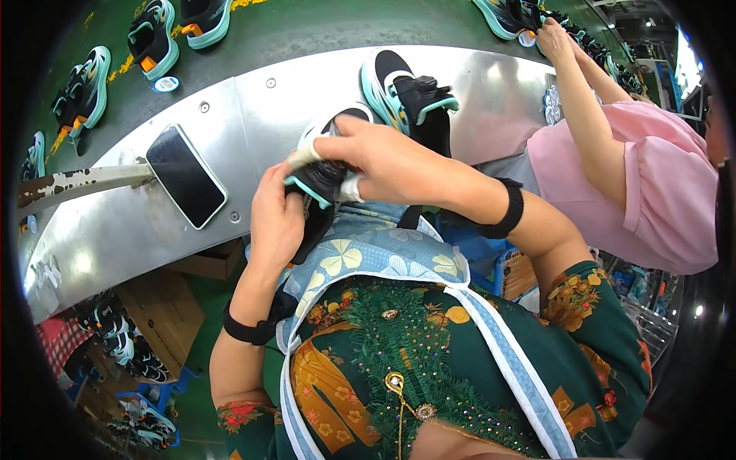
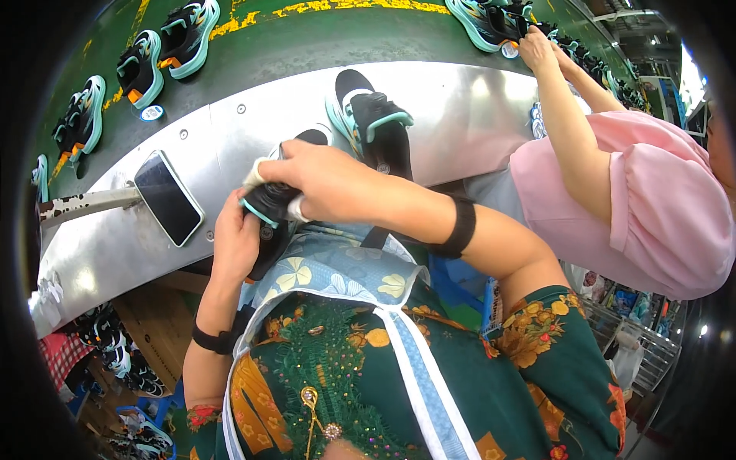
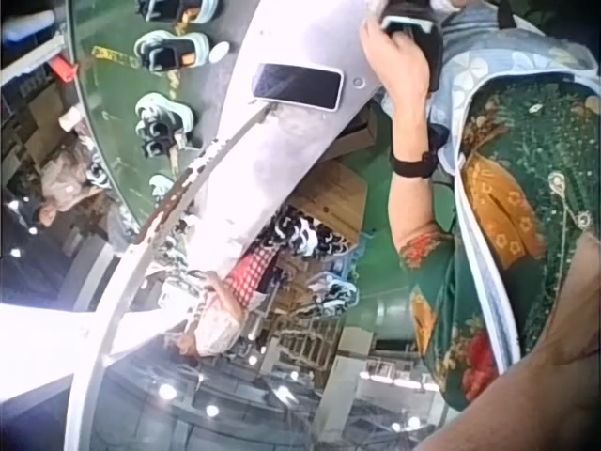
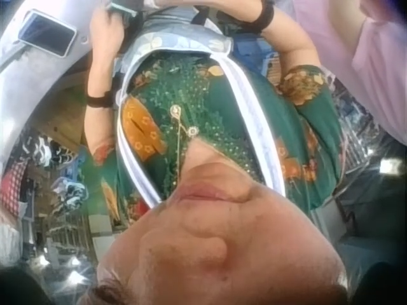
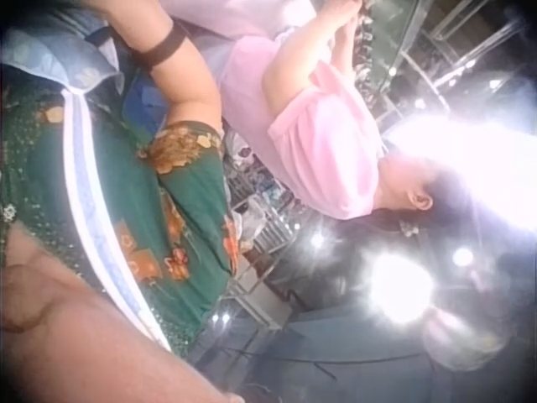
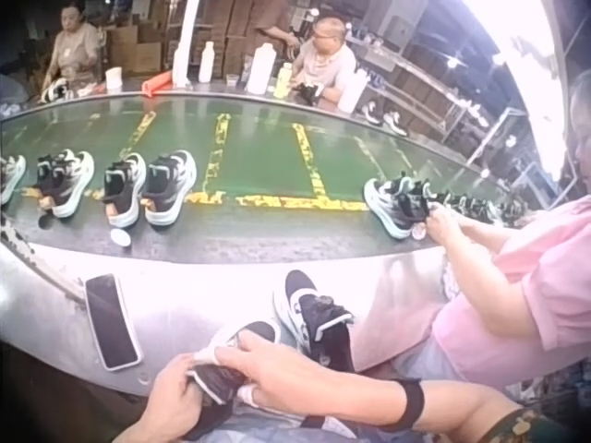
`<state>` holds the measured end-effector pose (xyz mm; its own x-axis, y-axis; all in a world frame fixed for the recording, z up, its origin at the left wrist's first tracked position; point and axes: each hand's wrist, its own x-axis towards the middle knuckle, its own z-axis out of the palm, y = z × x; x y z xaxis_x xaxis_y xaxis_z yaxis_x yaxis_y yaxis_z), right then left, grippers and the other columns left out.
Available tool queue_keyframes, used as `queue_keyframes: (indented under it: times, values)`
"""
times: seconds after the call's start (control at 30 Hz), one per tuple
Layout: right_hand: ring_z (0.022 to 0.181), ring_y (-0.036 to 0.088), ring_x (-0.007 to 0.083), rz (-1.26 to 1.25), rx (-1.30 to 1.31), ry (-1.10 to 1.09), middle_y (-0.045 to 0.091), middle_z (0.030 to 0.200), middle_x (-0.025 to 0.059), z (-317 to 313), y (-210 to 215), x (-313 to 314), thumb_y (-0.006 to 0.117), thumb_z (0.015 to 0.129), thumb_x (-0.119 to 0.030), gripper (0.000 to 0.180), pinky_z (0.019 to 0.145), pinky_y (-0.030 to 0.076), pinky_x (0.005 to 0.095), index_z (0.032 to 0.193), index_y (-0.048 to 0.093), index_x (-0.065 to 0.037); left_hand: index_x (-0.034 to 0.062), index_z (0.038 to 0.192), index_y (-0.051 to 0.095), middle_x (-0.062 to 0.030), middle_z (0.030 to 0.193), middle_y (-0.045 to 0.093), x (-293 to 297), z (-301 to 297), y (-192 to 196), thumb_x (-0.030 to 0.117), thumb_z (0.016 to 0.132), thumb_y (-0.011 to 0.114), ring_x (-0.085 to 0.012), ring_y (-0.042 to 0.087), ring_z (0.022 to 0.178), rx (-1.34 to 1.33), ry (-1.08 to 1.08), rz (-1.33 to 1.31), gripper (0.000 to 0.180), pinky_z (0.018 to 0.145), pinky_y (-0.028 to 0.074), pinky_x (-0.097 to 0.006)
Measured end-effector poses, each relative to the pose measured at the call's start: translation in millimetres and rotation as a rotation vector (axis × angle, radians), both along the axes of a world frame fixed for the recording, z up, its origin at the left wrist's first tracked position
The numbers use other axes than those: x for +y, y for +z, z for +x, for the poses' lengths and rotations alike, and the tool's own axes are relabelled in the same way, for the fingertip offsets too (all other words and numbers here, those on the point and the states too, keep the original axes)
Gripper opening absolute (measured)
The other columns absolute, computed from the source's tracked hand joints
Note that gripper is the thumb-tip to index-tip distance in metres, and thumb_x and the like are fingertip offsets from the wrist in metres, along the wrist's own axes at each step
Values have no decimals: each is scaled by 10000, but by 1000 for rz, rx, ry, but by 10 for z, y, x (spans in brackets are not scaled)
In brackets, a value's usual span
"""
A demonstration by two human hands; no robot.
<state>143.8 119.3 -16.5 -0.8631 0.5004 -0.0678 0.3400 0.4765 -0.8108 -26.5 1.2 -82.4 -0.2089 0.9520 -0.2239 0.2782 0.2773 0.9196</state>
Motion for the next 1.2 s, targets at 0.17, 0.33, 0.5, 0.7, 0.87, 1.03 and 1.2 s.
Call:
queue_keyframes:
  times: [0.17,0.33,0.5,0.7,0.87,1.03,1.2]
  values:
    - [904,632,367,96,-277,318,645,942,159,-33,179,202,694,684,-47,530,752,494,443,1197,564,-86,-8,1189,623,-140,1099,644,125,31,13,-61,816,417,-204,606,1040,-229,133,-119,429,917,447,-294]
    - [844,648,377,73,-285,259,667,881,169,-141,117,227,715,671,-84,473,738,489,449,1124,585,-51,-4,1250,572,-114,1154,621,164,111,-85,-79,850,422,-163,604,1025,-476,242,-166,434,886,460,-272]
    - [769,645,364,385,-273,223,605,817,143,21,-15,61,725,682,-79,485,642,511,442,1135,552,-86,-8,1189,572,-77,1063,611,151,51,165,7,892,547,-116,595,905,-446,172,-131,299,784,473,-246]
    - [796,635,350,262,-189,177,602,932,150,105,-63,122,739,695,-110,529,694,514,425,1194,566,-82,8,959,657,-65,786,667,44,123,564,305,959,560,-31,435,502,-257,-4,-275,313,442,320,-189]
    - [814,624,319,-125,80,171,627,921,154,185,-70,185,710,809,-133,433,746,499,380,1225,608,-70,10,975,662,-93,754,693,-80,105,406,259,967,547,-38,396,425,-578,-32,-450,275,427,316,-176]
    - [760,618,343,355,-88,0,625,803,120,138,-188,-24,731,794,-273,363,666,482,402,1084,666,-64,1,974,658,-116,823,712,-139,268,372,190,988,505,-32,395,423,-594,62,-378,243,409,320,-186]
    - [722,604,334,70,111,125,587,713,115,240,-153,168,745,772,-294,328,692,470,403,969,662,-47,-3,954,655,-110,829,713,-127,345,358,174,987,512,-32,398,417,-610,63,-388,230,393,332,-201]
